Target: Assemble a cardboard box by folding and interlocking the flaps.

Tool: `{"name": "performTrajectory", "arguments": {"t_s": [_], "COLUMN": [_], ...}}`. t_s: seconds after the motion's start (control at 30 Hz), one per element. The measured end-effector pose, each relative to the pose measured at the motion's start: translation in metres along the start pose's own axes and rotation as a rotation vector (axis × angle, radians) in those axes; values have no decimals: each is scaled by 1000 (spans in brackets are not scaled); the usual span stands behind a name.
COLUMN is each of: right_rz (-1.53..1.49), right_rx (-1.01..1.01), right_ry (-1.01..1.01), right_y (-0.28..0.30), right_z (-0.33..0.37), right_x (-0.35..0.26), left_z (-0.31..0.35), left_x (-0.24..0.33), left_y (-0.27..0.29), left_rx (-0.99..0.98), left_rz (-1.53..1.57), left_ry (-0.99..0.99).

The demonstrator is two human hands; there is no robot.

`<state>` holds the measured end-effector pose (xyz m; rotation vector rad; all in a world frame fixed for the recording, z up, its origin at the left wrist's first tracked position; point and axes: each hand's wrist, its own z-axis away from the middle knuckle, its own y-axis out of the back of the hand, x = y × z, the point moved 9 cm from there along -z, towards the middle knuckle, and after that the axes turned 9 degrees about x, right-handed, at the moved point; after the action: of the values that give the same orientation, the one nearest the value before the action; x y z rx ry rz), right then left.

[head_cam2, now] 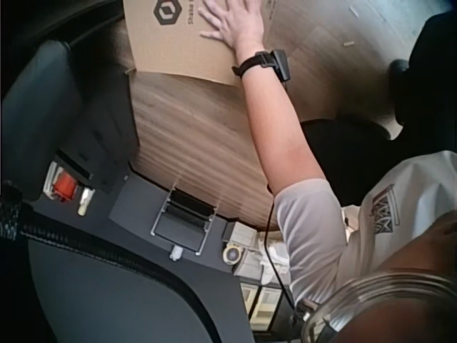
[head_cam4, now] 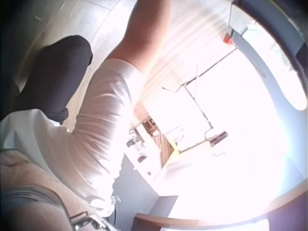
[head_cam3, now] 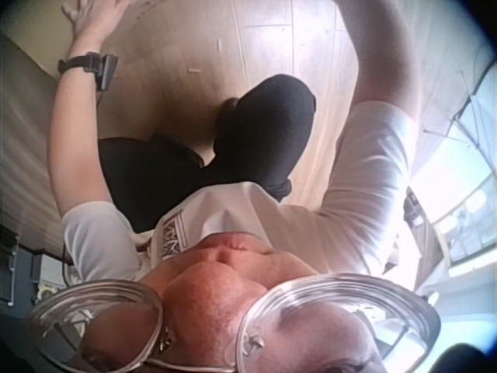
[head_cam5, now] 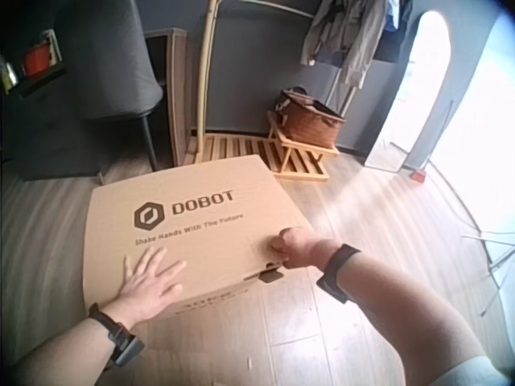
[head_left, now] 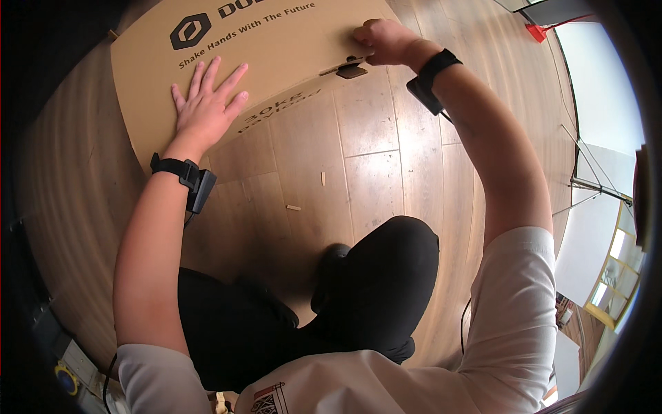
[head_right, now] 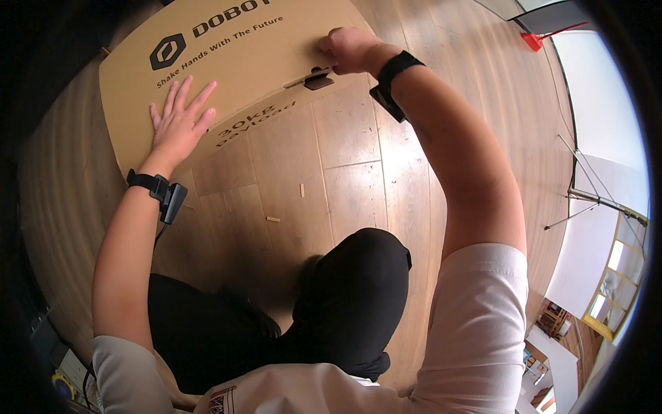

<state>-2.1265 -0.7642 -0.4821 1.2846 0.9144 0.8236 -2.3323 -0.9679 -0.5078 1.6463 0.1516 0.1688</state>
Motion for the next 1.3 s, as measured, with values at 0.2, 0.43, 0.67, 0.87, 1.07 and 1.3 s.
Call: {"name": "performTrajectory", "arguments": {"t_s": [0.2, 0.43, 0.67, 0.87, 1.07, 1.3], "right_rz": [203, 215, -3, -175, -227, -374], "right_rx": [-57, -161, -233, -315, -211, -185], "right_ry": [117, 131, 2, -122, -190, -248], "right_y": [2, -4, -24, -30, -33, -46], "right_z": [-9, -13, -11, -11, -12, -10], "right_x": [-17, -21, -5, 4, 5, 14], "left_z": [0, -1, 0, 1, 1, -2], "left_x": [0, 0, -1, -1, -1, -22], "left_y": [-3, -3, -1, -2, -3, -5], "left_rx": [-6, -2, 0, 7, 2, -157], "left_rz": [-15, 6, 13, 24, 28, 182], "left_ry": [5, -6, -11, -19, -27, -113]}}
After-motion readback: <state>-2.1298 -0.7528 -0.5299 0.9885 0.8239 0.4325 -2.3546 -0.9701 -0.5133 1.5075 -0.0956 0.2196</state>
